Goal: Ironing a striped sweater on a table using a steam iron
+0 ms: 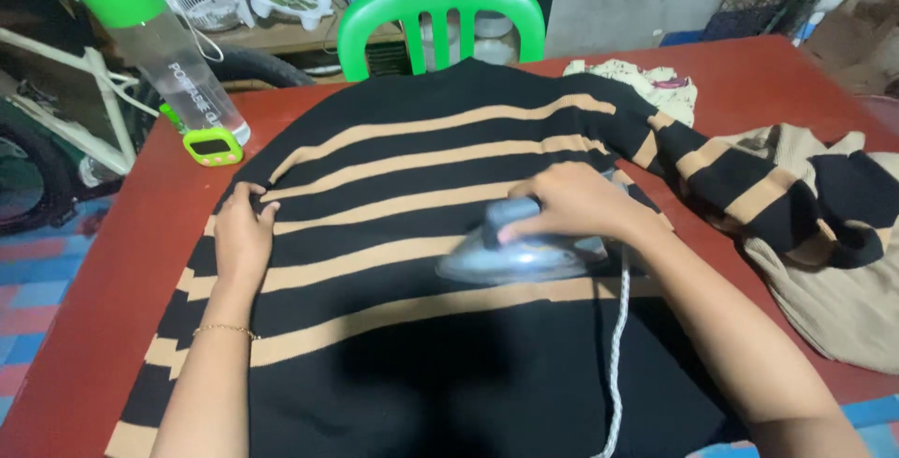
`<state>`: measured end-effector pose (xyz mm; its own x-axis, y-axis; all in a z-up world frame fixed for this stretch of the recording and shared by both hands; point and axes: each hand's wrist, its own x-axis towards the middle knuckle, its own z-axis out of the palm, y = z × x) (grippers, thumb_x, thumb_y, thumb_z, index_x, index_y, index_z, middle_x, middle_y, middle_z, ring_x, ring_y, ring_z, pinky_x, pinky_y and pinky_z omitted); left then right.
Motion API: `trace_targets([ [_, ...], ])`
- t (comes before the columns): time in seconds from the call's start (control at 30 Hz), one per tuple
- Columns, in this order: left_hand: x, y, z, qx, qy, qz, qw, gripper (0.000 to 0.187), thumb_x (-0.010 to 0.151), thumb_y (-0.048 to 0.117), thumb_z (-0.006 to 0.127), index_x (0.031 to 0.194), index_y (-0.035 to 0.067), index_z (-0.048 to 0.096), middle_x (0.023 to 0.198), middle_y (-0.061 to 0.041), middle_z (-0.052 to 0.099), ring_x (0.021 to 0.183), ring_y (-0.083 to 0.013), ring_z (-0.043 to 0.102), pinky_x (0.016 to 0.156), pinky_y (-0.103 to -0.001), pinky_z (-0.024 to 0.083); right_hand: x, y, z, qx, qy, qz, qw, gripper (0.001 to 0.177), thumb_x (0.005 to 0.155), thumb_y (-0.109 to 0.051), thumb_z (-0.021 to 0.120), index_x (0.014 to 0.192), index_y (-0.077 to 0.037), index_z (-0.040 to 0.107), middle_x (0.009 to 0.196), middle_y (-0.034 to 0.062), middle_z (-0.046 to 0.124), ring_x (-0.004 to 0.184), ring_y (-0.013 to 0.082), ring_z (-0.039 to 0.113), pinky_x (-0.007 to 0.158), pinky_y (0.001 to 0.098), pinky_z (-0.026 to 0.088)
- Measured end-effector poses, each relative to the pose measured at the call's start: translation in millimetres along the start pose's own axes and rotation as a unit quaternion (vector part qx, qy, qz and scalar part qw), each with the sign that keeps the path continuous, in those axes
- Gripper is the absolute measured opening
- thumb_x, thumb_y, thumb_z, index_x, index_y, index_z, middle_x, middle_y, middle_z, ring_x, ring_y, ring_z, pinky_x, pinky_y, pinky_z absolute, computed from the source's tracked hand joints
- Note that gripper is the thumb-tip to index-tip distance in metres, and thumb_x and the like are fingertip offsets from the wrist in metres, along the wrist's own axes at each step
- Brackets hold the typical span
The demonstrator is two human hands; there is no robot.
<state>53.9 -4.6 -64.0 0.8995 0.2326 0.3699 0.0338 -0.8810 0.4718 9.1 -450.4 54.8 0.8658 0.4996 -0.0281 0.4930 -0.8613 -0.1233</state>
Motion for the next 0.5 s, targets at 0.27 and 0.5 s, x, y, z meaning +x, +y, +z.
trace_targets([
  [0.27,-6,8,-25,-0.016,-0.126,-0.122,0.984,0.058,0.094,0.059,0.072,0.130,0.015,0.060,0.107,-0.024,0.074,0.115,-0.0429,0.066,0.095,-0.055,0.051,19,11,40,-0.132,0.176,0.150,0.964,0.060,0.090,-0.074,0.057,0.115,-0.021,0.069,0.077,0.0096,0.074,0.075,0.0342,0.076,0.068,0.0476,0.059],
  [0.5,-11,32,-59,-0.041,-0.227,-0.089,0.969,0.091,0.070,0.018,0.088,0.150,0.012,0.045,0.144,-0.039,0.052,0.136,-0.0542,0.047,0.114,-0.061,0.037,14,29,25,-0.182,0.174,0.228,0.940,0.060,0.093,-0.069,0.063,0.110,-0.012,0.073,0.092,0.0126,0.072,0.087,0.0358,0.075,0.070,0.0475,0.059],
])
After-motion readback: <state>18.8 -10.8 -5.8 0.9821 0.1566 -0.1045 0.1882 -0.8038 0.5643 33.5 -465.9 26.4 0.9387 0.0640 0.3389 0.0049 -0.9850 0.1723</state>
